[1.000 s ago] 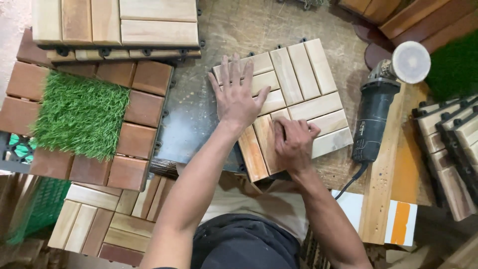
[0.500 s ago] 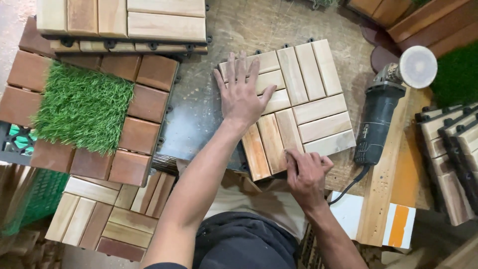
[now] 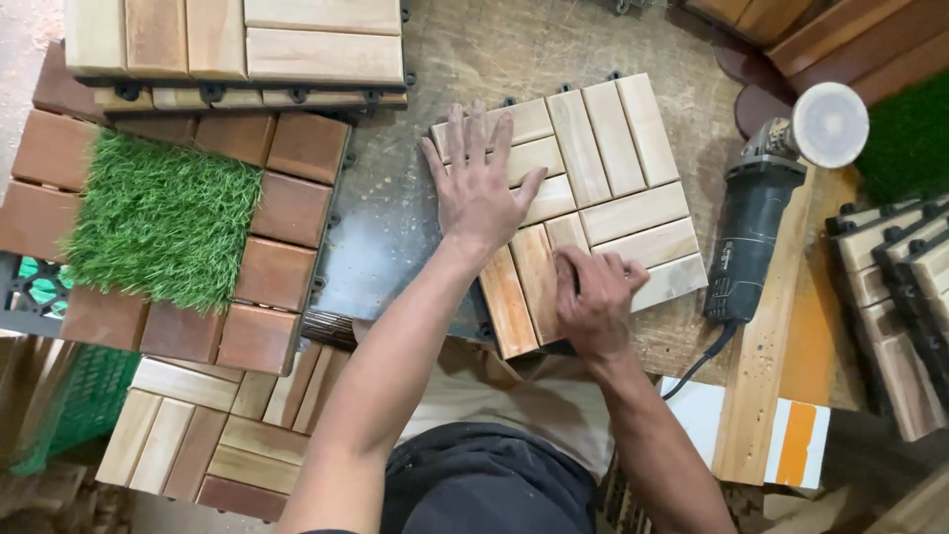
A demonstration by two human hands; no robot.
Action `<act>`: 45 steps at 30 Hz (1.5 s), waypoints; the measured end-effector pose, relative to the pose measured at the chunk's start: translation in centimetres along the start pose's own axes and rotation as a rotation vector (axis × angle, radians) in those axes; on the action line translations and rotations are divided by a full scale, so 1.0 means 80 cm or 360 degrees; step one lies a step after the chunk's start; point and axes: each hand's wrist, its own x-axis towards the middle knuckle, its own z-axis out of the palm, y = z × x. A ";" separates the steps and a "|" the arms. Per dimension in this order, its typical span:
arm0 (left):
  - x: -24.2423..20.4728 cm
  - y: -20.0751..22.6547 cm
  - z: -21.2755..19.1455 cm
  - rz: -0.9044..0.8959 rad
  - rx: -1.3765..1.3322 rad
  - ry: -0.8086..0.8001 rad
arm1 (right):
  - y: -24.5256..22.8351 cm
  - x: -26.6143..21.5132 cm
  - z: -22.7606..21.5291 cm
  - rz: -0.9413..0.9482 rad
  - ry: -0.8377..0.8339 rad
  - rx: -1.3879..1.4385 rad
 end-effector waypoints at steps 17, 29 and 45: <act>-0.001 -0.002 -0.006 -0.0052 -0.0084 0.0026 | -0.005 -0.042 -0.034 0.0076 -0.0163 0.0043; 0.012 0.009 -0.009 -0.0097 0.0003 -0.0267 | 0.004 -0.016 -0.018 0.0127 -0.0260 0.0069; 0.028 0.005 0.012 -0.0044 -0.0134 -0.0201 | -0.004 -0.052 -0.044 0.0285 -0.0332 0.0114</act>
